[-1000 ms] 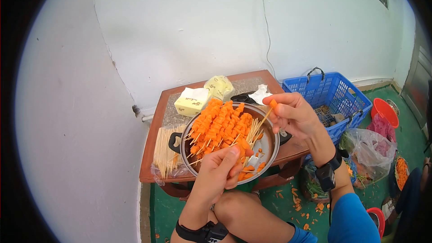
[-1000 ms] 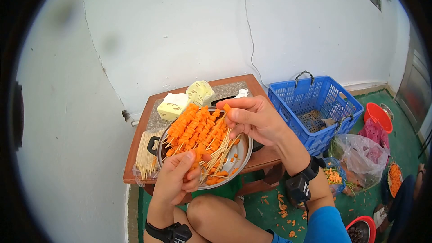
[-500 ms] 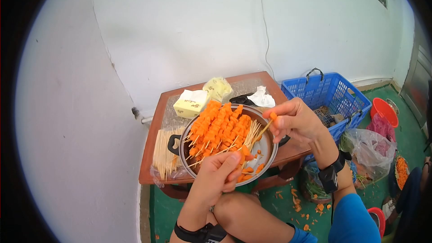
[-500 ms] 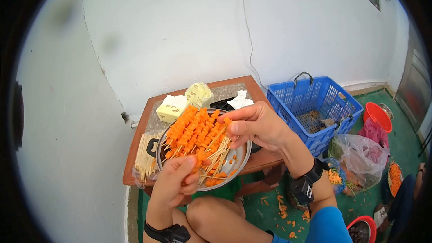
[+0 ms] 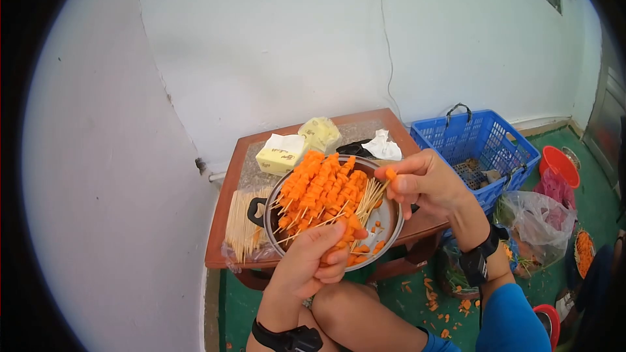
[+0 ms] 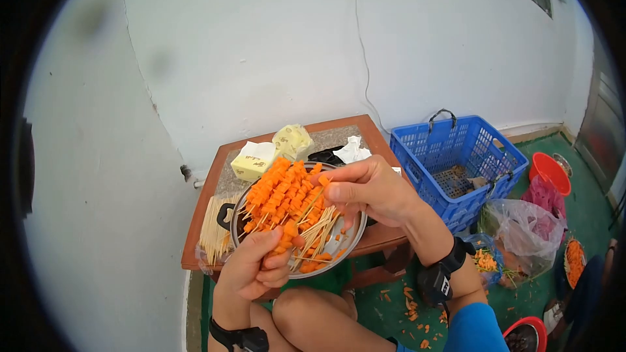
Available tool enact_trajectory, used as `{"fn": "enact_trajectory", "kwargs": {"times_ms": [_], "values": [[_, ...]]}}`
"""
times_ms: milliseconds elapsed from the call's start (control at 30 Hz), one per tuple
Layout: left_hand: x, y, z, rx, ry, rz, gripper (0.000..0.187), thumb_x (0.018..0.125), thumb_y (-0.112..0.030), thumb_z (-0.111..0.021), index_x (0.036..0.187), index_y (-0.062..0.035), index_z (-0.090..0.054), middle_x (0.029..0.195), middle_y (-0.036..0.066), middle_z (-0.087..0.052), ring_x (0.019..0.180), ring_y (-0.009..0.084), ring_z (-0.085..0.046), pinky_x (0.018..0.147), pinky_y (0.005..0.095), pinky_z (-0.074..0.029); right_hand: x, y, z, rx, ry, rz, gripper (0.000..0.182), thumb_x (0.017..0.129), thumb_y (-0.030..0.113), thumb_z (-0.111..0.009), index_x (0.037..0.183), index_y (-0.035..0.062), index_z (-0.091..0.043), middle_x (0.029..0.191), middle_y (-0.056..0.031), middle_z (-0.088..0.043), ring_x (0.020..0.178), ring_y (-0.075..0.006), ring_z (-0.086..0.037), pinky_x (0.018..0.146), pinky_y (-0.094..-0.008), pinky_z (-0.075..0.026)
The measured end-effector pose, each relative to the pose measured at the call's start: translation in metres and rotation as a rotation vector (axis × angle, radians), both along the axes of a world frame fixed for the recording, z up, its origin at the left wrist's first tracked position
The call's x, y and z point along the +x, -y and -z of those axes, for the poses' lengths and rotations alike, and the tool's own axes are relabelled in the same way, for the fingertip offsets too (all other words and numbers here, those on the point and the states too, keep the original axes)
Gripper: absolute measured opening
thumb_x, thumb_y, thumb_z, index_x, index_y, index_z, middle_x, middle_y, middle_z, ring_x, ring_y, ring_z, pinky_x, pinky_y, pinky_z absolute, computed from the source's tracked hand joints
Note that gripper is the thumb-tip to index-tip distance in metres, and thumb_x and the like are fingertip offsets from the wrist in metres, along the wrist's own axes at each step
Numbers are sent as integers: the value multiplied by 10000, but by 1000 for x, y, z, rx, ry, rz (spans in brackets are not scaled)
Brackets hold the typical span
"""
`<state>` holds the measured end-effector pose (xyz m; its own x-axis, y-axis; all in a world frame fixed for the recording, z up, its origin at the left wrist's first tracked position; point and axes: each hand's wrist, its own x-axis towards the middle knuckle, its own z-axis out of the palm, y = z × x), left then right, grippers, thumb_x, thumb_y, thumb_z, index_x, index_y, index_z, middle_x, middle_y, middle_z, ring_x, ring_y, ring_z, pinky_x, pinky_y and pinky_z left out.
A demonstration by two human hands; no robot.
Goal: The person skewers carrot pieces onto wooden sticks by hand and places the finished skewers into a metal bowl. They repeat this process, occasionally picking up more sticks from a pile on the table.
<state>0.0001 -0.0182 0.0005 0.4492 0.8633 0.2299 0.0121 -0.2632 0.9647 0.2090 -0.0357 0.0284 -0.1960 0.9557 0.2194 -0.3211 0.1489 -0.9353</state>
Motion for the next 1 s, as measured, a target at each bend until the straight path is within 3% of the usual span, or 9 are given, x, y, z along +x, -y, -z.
{"fn": "enact_trajectory", "kwargs": {"times_ms": [67, 100, 233, 300, 633, 700, 833, 900, 1000], "values": [[-1, 0, 0, -6, 26, -16, 256, 818, -195, -497, 853, 47, -575, 627, 48, -552, 520, 137, -518, 487, 220, -400, -3, -2, -5, -19, 66, 46, 313, 731, 55, -587, 998, -87, -504, 728, -105, -572, 574, -123, -564, 452, -216, -515], [3, 6, 1, 402, -132, -255, 263, 814, -198, -504, 847, 53, -575, 649, 48, -560, 550, 139, -528, 513, 228, -416, -5, -3, -6, -36, 132, 96, 331, 728, 57, -591, 1012, -86, -496, 727, -102, -571, 570, -120, -560, 443, -214, -512], [2, 0, 5, 516, -74, -232, 254, 824, -191, -487, 853, 46, -574, 582, 7, -508, 480, 88, -462, 448, 202, -369, -6, -3, -4, -81, -5, 15, 347, 723, 71, -600, 1021, -76, -498, 735, -100, -572, 562, -120, -554, 442, -222, -510], [-5, -5, -3, -284, 141, 205, 254, 840, -198, -458, 874, 29, -567, 513, -43, -400, 418, 31, -342, 381, 166, -267, -9, 5, -13, -12, 87, 41, 332, 742, 71, -578, 1033, -65, -494, 705, -87, -563, 562, -122, -556, 449, -224, -510], [-4, -4, 0, -486, 222, 315, 307, 845, -238, -450, 890, 55, -532, 514, -26, -371, 392, 22, -280, 353, 152, -219, -5, -9, 1, 135, -84, -18, 191, 765, 85, -550, 890, -61, -541, 670, -88, -547, 564, -127, -549, 452, -239, -514], [7, -3, 12, 484, 21, -225, 255, 811, -196, -512, 893, 40, -565, 596, 6, -515, 463, 83, -443, 430, 207, -366, -9, -12, 6, 51, -51, 21, 176, 762, 87, -557, 874, -49, -546, 672, -85, -547, 561, -126, -547, 447, -254, -515], [4, 4, 1, 489, -162, -203, 259, 788, -188, -547, 889, 50, -563, 689, 58, -575, 567, 117, -513, 536, 228, -422, -35, -6, 20, -29, -98, -114, 164, 761, 109, -566, 845, -31, -556, 663, -74, -543, 546, -118, -537, 438, -265, -510], [3, -1, 4, 94, 52, -37, 252, 796, -184, -533, 882, 51, -566, 689, 63, -570, 595, 103, -512, 547, 214, -416, -35, -11, 28, -39, -117, -122, 168, 762, 119, -568, 841, -29, -558, 657, -68, -543, 547, -110, -534, 434, -259, -506], [3, -5, 6, 131, 74, -34, 234, 812, -181, -508, 864, 40, -565, 631, 37, -539, 558, 66, -469, 501, 195, -387, -37, -12, 23, -11, -43, -92, 186, 764, 134, -570, 854, -29, -561, 653, -59, -545, 547, -91, -525, 431, -238, -493]]}}
